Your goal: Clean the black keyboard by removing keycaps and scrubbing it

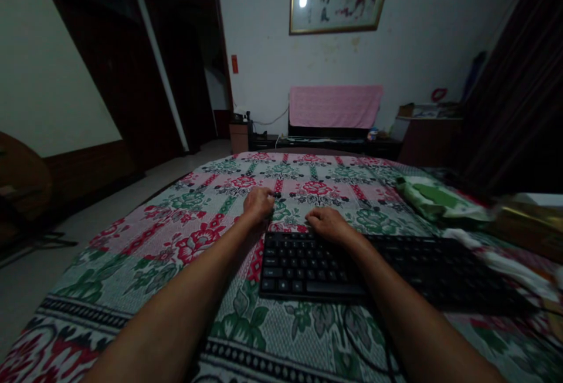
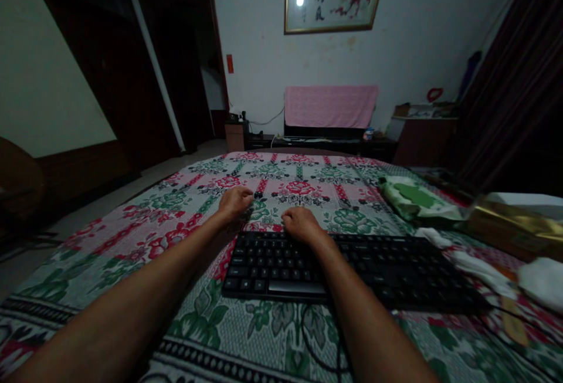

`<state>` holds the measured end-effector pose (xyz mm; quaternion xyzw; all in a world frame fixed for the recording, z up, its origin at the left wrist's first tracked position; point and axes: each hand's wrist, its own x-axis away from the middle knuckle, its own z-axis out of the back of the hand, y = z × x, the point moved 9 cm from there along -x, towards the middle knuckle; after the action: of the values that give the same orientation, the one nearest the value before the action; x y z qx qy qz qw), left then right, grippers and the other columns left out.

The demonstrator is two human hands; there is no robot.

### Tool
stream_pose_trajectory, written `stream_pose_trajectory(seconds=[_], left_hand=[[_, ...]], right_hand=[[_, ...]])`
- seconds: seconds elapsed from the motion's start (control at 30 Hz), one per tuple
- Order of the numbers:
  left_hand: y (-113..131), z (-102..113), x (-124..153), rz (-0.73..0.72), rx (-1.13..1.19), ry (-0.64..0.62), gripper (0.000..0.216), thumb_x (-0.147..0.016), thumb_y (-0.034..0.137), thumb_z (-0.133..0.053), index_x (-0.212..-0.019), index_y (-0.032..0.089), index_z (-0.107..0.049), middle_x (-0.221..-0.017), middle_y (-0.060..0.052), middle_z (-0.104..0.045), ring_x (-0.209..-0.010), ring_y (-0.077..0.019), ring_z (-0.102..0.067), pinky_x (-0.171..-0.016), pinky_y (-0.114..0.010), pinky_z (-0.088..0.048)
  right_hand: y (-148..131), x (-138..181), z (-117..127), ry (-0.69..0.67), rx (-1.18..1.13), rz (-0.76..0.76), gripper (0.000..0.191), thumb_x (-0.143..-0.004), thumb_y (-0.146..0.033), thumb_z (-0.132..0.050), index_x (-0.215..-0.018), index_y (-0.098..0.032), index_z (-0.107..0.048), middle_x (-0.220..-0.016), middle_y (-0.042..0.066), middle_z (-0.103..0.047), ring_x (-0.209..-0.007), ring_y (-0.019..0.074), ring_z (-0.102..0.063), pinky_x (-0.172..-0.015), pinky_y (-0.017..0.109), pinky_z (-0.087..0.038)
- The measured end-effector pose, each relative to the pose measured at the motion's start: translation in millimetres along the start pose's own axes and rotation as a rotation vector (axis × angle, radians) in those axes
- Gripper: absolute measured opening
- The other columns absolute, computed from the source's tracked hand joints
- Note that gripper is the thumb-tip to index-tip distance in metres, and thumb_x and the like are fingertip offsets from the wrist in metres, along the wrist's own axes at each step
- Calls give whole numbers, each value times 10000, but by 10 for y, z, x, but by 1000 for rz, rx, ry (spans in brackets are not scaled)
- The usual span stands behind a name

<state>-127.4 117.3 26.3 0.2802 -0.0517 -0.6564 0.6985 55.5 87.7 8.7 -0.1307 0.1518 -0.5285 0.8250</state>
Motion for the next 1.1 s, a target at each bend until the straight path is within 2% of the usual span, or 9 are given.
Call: stream_pose_trajectory(seconds=[0.07, 0.13, 0.2, 0.3, 0.47, 0.77, 0.93, 1.1], left_hand=[[58, -48, -115, -54, -61, 30, 336, -779, 265, -504, -1073, 223, -662, -1117, -72, -645, -1028, -206, -560, -869, -280, -408], [141, -173, -215, -149, -110, 1, 350, -790, 246, -492, -1105, 225, -644, -1164, -61, -624, -1070, -205, -536, -902, -282, -390], [197, -322, -285, -235, -148, -52, 330, -786, 219, -488, -1068, 232, -658, -1136, -51, -639, -1060, -205, -538, -899, -286, -386], [190, -476, -349, -276, -195, -90, 321, -783, 195, -474, -1024, 255, -678, -1078, -38, -662, -1044, -203, -539, -886, -287, -376], [188, -555, -384, -308, -244, -98, 311, -778, 198, -469, -980, 252, -699, -1006, -51, -678, -1010, -212, -537, -882, -316, -340], [412, -522, -323, -457, -364, -97, 262, -771, 197, -469, -880, 180, -707, -942, -111, -660, -980, -253, -544, -950, -415, -274], [536, -341, -192, -472, -206, -38, 438, -748, 173, -475, -1171, 169, -590, -1052, -96, -631, -973, -222, -556, -913, -356, -374], [747, -100, 187, -595, 84, -60, 601, -681, 105, -495, -1279, 153, -482, -938, -42, -651, -840, -148, -576, -823, -265, -447]], right_hand=[[-2, 8, -17, -10, 26, -2, 310, -818, -221, -399, -763, -152, -696, -844, 65, -699, -772, 151, -585, -658, 209, -356], [1, 12, -20, -7, 52, -5, 318, -822, -228, -397, -777, -156, -703, -866, 71, -703, -784, 157, -591, -664, 214, -356], [-1, 14, -19, -5, 71, 0, 323, -825, -233, -395, -791, -153, -706, -873, 77, -703, -788, 162, -595, -662, 220, -353], [1, 16, -27, -20, 78, -2, 324, -826, -232, -395, -799, -150, -707, -861, 77, -702, -784, 161, -599, -654, 222, -348], [2, 20, -30, -21, 75, -8, 322, -826, -247, -404, -797, -159, -713, -851, 69, -703, -782, 160, -598, -640, 218, -346], [-4, 24, -43, -25, 84, -6, 322, -824, -246, -404, -818, -163, -716, -870, 73, -706, -795, 167, -607, -658, 223, -359], [3, 30, -6, -2, 9, 0, 306, -824, -210, -415, -898, -162, -707, -946, 66, -702, -884, 170, -612, -743, 220, -395], [25, 7, 130, 148, -290, -39, 306, -792, -140, -441, -1001, -158, -663, -1010, 56, -684, -943, 147, -600, -851, 240, -423]])
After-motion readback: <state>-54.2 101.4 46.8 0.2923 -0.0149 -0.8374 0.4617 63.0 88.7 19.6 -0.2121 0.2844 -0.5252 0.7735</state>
